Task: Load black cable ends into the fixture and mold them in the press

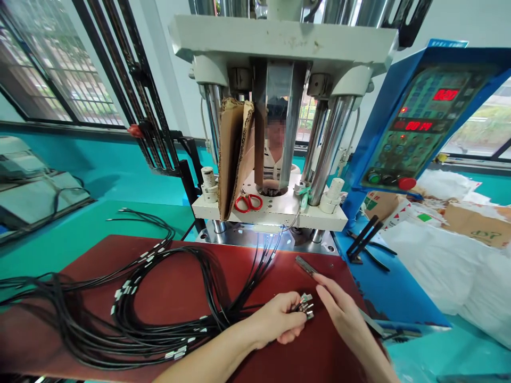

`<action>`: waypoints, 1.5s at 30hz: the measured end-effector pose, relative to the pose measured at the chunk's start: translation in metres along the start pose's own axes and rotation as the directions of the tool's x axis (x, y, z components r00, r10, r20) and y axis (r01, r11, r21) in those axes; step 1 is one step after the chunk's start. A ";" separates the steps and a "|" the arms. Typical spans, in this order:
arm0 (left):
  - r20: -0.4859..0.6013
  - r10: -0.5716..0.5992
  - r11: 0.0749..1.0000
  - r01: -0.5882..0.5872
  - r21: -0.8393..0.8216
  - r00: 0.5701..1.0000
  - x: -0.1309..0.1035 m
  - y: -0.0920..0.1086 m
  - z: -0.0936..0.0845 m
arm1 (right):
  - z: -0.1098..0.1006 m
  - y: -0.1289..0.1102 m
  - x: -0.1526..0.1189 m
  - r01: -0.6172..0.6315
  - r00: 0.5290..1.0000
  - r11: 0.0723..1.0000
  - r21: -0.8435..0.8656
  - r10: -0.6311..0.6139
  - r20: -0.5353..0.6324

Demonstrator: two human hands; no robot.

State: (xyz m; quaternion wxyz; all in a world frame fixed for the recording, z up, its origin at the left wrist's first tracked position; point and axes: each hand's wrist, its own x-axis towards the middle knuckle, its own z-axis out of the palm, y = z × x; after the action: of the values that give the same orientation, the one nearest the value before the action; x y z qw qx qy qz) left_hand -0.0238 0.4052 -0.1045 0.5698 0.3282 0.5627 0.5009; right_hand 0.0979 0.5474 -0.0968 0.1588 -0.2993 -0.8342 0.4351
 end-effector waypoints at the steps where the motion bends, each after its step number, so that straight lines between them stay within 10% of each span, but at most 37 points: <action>1: -0.016 0.013 1.000 -0.013 0.017 1.000 -0.001 0.001 -0.001 | -0.010 0.014 -0.003 0.052 0.998 0.968 -0.244 -0.061 -0.030; 4: -0.019 0.057 0.997 -0.056 0.051 0.998 -0.005 0.002 -0.002 | -0.030 0.048 -0.019 0.060 0.991 0.626 -0.778 -0.133 -0.031; 7: -0.006 0.087 0.996 -0.086 0.035 0.996 -0.005 0.002 -0.004 | -0.031 0.054 -0.036 0.042 0.997 0.450 -0.892 -0.074 0.010; 10: -0.036 0.108 0.994 -0.107 0.037 0.993 -0.005 -0.001 -0.004 | -0.023 0.047 -0.045 -0.034 0.994 0.663 -0.748 0.098 0.041; 14: -0.078 0.136 0.986 -0.127 0.109 0.988 -0.003 -0.003 -0.001 | -0.005 0.035 -0.051 -0.164 0.985 0.977 -0.137 0.169 0.026; 21: -0.112 0.042 0.982 -0.021 0.186 0.993 0.003 -0.001 0.009 | 0.039 -0.008 -0.057 -0.192 0.935 0.810 0.554 0.323 -0.148; 32: -0.149 -0.007 0.993 0.024 0.118 0.989 0.013 -0.005 0.011 | 0.050 -0.032 -0.058 -0.223 0.904 0.853 0.472 0.362 -0.228; 39: -0.132 0.208 0.970 -0.186 0.159 0.969 0.007 -0.010 0.009 | 0.055 -0.030 -0.056 -0.221 0.929 0.910 0.351 0.307 -0.209; 45: -0.169 0.082 0.994 -0.069 0.081 0.982 0.003 0.010 0.000 | 0.055 -0.024 -0.056 -0.187 0.898 0.858 0.479 0.347 -0.270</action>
State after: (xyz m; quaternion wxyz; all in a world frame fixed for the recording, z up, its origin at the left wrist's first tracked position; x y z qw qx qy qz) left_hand -0.0266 0.4110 -0.0966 0.4869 0.3259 0.6153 0.5273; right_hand 0.1031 0.4663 -0.1085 0.3038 -0.4418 -0.6219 0.5708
